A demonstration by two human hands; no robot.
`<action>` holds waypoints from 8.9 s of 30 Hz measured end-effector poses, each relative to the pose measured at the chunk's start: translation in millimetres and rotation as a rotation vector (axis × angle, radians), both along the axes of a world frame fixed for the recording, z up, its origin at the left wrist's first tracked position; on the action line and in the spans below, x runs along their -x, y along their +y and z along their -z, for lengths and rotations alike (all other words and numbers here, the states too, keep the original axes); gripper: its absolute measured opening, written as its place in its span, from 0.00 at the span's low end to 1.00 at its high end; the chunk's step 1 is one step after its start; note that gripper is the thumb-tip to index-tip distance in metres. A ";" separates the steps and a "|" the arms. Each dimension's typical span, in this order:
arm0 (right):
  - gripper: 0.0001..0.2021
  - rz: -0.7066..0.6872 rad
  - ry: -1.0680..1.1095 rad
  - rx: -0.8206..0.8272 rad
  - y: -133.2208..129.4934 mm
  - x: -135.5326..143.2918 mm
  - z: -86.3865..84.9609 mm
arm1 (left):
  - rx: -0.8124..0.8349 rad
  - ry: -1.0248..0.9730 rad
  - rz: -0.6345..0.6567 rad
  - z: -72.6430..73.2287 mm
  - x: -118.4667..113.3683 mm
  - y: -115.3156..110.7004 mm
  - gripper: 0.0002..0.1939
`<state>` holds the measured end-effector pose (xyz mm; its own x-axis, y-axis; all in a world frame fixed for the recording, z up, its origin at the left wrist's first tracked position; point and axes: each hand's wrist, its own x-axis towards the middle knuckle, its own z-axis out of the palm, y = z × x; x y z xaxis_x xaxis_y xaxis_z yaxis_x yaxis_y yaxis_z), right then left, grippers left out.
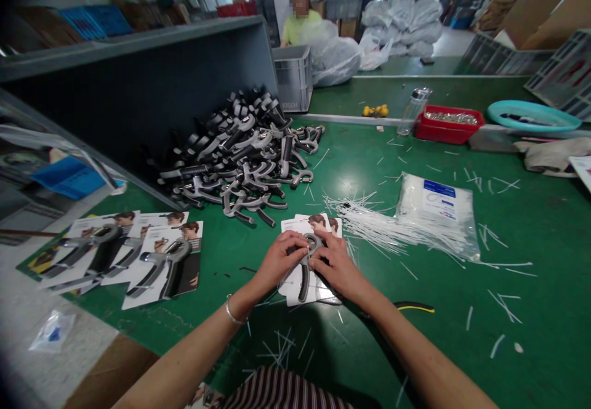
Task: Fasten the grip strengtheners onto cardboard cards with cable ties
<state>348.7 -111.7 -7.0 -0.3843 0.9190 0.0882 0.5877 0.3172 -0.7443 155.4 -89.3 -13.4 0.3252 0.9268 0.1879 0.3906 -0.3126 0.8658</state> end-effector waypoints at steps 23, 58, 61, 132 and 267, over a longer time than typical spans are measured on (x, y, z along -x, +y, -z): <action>0.12 -0.013 -0.021 0.004 0.3 2.2 6.5 | 0.003 -0.017 -0.047 -1.0 -0.7 -5.2 0.04; 0.14 0.249 0.156 -0.126 -3.4 19.4 20.1 | -0.029 -0.016 -0.108 -22.4 -8.2 -11.1 0.05; 0.14 0.343 0.188 -0.182 -3.8 29.5 20.8 | -0.173 0.081 -0.094 -20.4 -13.2 -31.2 0.06; 0.10 -0.124 -0.234 -0.379 -30.5 31.2 -12.9 | 0.184 -0.066 -0.043 -5.7 37.1 -55.5 0.06; 0.43 -0.177 -0.658 -0.476 -27.2 -56.1 -12.8 | 0.729 -0.676 -0.167 -0.8 6.0 -38.5 0.25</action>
